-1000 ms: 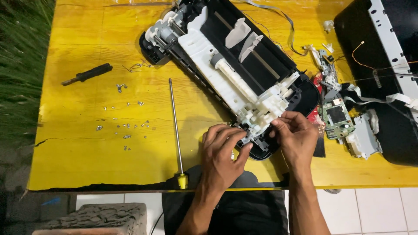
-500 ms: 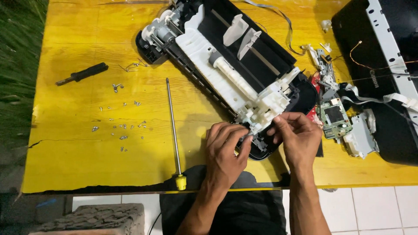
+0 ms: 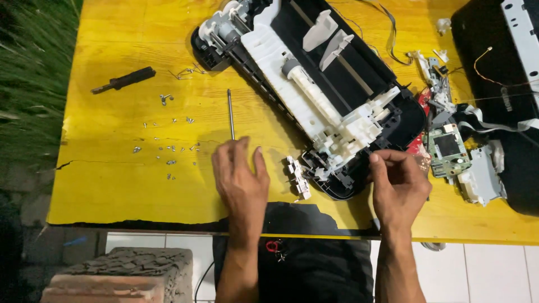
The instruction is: The person uses a screwdriver to remove screws from a white plastic component attached to a disassembled printer chassis. They then detach the component and proceed to unscrew and remove a small circuit board from the assembly.
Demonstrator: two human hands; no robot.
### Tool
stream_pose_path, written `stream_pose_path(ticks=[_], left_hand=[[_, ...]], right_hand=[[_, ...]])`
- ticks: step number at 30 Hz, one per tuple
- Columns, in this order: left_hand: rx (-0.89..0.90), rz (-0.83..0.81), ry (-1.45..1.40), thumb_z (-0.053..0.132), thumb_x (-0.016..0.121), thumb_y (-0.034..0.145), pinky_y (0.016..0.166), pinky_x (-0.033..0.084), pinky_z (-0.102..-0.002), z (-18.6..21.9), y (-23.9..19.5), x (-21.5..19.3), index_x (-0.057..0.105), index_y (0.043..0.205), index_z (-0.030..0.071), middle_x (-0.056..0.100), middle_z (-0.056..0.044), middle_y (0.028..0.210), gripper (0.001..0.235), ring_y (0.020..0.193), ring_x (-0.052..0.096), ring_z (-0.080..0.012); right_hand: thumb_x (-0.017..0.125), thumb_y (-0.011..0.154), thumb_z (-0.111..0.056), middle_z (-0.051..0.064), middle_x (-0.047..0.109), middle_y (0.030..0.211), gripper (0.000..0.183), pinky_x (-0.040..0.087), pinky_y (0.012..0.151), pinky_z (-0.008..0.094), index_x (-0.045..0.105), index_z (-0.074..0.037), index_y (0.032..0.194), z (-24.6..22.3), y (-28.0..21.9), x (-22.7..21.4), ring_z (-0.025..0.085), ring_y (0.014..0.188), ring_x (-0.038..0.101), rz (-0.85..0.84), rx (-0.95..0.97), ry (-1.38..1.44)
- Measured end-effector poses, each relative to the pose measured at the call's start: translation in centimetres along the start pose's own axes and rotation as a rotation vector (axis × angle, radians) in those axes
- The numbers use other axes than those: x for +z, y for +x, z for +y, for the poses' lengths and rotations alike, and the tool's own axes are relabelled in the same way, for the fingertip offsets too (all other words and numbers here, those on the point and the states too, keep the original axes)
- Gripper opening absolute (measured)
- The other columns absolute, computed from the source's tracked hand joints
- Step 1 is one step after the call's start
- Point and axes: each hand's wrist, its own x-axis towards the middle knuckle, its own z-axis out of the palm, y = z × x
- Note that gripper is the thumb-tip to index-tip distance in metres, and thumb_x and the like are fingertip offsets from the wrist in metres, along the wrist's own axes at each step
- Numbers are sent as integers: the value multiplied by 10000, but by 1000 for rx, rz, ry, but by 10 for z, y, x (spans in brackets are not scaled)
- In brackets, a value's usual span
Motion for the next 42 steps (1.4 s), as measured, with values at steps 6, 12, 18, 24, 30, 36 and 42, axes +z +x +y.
stream_pose_path(ticks=[6, 12, 18, 24, 30, 36, 42], left_hand=[[-178, -201, 226, -41, 661, 932, 685, 581, -443, -31, 20, 8, 632, 1240, -76, 597, -209, 1001, 312, 874, 691, -360], [-118, -12, -27, 10, 674, 919, 703, 579, -379, -32, 14, 1, 700, 1089, 18, 703, -139, 949, 173, 767, 707, -255], [30, -52, -548, 208, 693, 948, 651, 562, -248, 90, -37, -42, 673, 1001, 60, 732, -61, 932, 158, 671, 684, -142], [191, -269, -756, -22, 601, 901, 603, 460, -377, 112, -85, 3, 582, 843, 80, 599, -94, 755, 118, 649, 571, -291], [113, -469, -942, 52, 683, 965, 635, 642, -283, 91, -80, 2, 734, 1042, -23, 783, -141, 997, 119, 792, 747, -186], [-170, -303, -900, 274, 586, 1026, 546, 588, -250, 67, -64, 2, 646, 1167, 6, 678, -92, 934, 308, 634, 662, -123], [-27, -311, -507, 134, 652, 957, 501, 550, -248, 73, -41, 3, 593, 1347, -9, 713, -86, 976, 420, 579, 595, -107]], right_hand=[[797, 949, 61, 111, 629, 653, 53, 533, 564, 287, 758, 38, 977, -25, -26, -9, 171, 542, 595, 63, -103, 7], [711, 944, -94, 105, 759, 893, 97, 559, 639, 228, 735, -6, 979, -60, -38, 3, 142, 738, 693, -266, -182, -26], [540, 1024, -266, 183, 718, 1221, 469, 601, 981, 307, 587, 57, 1360, -97, -17, -6, 236, 1095, 721, -529, -8, 380], [608, 1010, -99, 60, 737, 836, 148, 633, 619, 181, 704, -27, 1097, -66, -17, -40, 106, 714, 724, -386, 8, 224], [530, 1049, -188, 57, 526, 618, 337, 371, 471, 241, 680, 61, 1219, -55, -24, -60, 130, 509, 493, -175, -57, 59], [452, 1044, -281, 103, 707, 564, 259, 412, 460, 293, 610, -84, 1103, -32, -34, -54, 161, 425, 524, -811, 510, 144], [424, 1065, -235, 187, 635, 574, 377, 272, 371, 278, 670, 24, 1189, -38, -29, -45, 157, 327, 350, -766, 711, 273]])
